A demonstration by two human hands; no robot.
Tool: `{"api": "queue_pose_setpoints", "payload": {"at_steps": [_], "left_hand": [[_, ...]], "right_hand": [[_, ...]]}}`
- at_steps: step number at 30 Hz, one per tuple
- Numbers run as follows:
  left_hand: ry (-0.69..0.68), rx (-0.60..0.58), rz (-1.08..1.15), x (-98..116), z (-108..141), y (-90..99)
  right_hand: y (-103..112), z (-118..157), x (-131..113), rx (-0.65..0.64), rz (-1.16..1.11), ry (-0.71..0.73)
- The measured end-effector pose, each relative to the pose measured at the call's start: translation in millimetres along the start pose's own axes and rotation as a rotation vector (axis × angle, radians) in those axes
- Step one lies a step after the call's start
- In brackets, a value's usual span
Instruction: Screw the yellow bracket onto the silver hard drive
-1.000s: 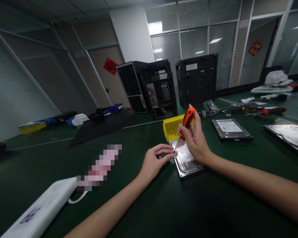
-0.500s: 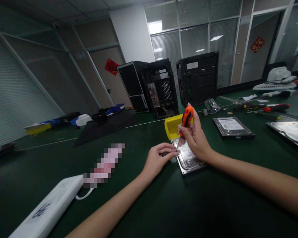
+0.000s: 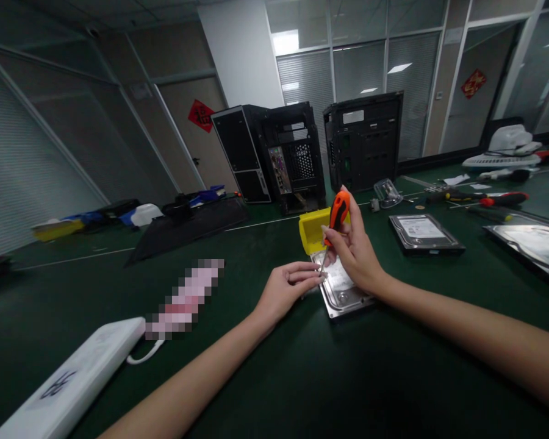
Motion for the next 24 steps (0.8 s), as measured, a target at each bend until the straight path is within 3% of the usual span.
{"api": "queue_pose_setpoints", "payload": {"at_steps": [13, 21, 24], "left_hand": [[-0.023, -0.015, 0.005, -2.3, 1.2, 0.2], [-0.084, 0.111, -0.042, 2.0, 0.9, 9.4], [-0.097, 0.098, -0.076, 0.8, 0.8, 9.6]], "right_hand": [[2.5, -4.1, 8.1, 0.026, 0.125, 0.029], [3.2, -3.8, 10.4, 0.030, 0.126, 0.019], [2.8, -3.7, 10.9, 0.021, 0.114, 0.012]]}}
Point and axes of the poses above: each hand's wrist, its own z-axis away from the middle knuckle, its own y-axis out of the back of the hand, x = y × z, the point moved 5 cm from there along -z, towards the middle knuckle, and after that the axes turned 11 degrees about -y, right-handed, at the moved point
